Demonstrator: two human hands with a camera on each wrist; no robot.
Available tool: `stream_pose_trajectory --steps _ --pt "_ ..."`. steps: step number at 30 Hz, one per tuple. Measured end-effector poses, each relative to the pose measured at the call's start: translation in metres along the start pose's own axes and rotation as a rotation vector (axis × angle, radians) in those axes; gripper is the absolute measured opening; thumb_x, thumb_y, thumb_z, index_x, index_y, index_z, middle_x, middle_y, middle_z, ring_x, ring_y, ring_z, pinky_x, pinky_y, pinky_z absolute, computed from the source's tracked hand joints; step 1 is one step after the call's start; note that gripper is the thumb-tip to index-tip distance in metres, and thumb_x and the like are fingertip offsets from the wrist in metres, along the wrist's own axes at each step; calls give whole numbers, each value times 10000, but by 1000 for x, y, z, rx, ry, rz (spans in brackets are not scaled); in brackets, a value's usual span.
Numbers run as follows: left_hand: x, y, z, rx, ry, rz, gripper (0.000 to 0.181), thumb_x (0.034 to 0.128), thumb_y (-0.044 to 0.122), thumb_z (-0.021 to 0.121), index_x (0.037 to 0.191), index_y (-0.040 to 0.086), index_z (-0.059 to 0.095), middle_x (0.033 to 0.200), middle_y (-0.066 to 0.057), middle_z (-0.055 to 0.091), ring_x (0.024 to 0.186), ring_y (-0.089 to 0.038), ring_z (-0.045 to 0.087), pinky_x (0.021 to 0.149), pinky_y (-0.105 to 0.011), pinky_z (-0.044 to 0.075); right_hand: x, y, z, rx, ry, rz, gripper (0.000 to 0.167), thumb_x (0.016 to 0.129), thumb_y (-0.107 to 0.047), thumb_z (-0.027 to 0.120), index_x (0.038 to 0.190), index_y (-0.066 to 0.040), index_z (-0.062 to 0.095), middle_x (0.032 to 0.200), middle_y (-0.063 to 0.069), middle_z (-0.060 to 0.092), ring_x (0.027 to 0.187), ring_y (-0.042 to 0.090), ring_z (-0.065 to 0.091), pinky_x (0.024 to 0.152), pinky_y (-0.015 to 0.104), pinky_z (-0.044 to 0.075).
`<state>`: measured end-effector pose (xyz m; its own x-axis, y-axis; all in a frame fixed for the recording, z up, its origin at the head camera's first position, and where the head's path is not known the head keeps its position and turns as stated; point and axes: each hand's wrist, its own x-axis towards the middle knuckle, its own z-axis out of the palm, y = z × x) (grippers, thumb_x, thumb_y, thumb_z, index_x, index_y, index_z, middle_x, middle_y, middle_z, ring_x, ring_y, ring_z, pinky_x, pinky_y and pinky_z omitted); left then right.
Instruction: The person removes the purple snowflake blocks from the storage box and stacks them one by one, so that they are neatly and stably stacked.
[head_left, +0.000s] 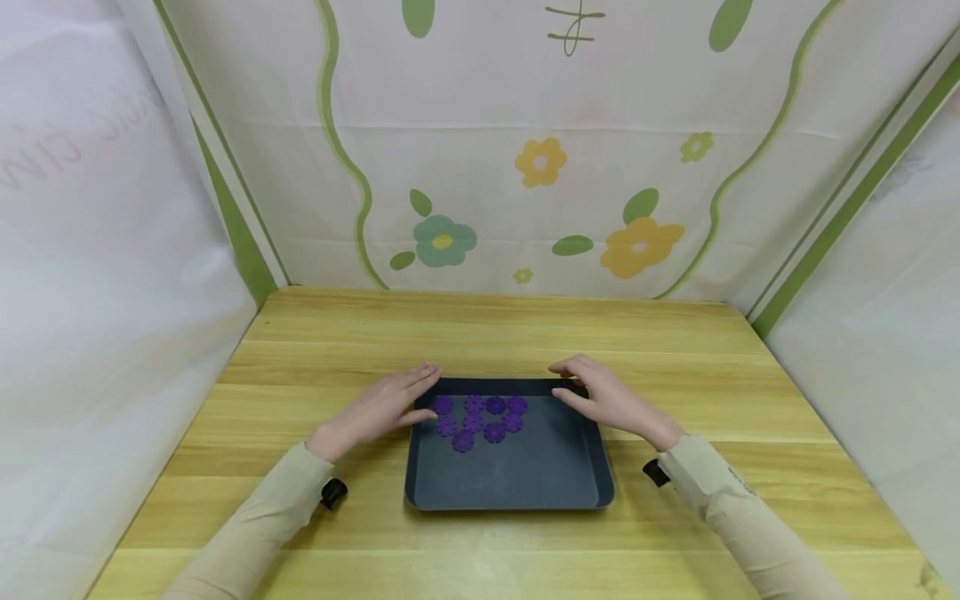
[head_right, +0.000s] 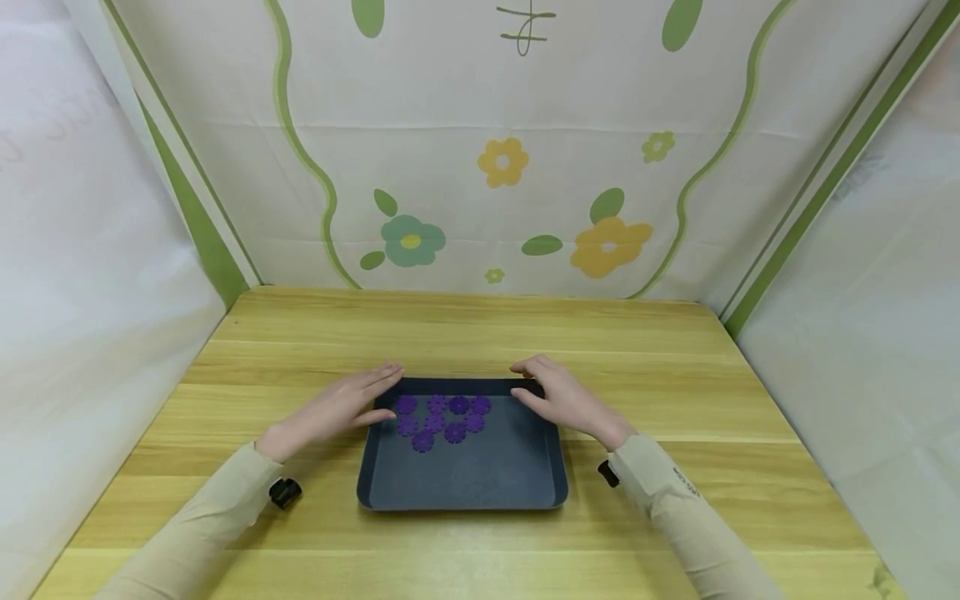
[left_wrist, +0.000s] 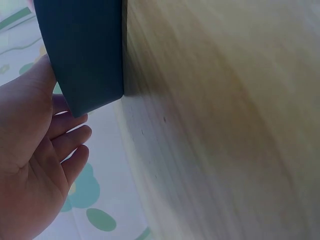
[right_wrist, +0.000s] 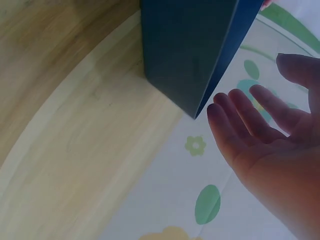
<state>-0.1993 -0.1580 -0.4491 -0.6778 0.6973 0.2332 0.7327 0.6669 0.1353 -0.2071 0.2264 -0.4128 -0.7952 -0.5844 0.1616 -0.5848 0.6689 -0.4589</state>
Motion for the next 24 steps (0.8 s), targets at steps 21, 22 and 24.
stream_pose_trajectory --steps 21,22,24 --pt "1 7 -8 60 -95 -9 693 986 426 572 1493 -17 408 1546 -209 415 1423 -345 441 1145 -484 420 15 -23 10 78 -223 -64 308 987 -182 616 1231 5 635 1083 104 700 921 131 664 786 266 590" --pt "0 8 -8 64 -100 -13 694 987 423 572 1495 -19 405 1550 -210 409 1427 -347 434 1146 -488 418 16 -24 11 87 -234 -58 304 985 -173 617 1229 7 636 1086 110 701 924 133 667 788 256 590" --pt "0 9 -8 79 -108 -19 694 988 423 570 1495 -20 405 1554 -208 406 1431 -349 427 1146 -489 418 17 -26 12 99 -251 -56 296 979 -146 619 1221 23 634 1083 126 704 921 144 673 785 242 589"
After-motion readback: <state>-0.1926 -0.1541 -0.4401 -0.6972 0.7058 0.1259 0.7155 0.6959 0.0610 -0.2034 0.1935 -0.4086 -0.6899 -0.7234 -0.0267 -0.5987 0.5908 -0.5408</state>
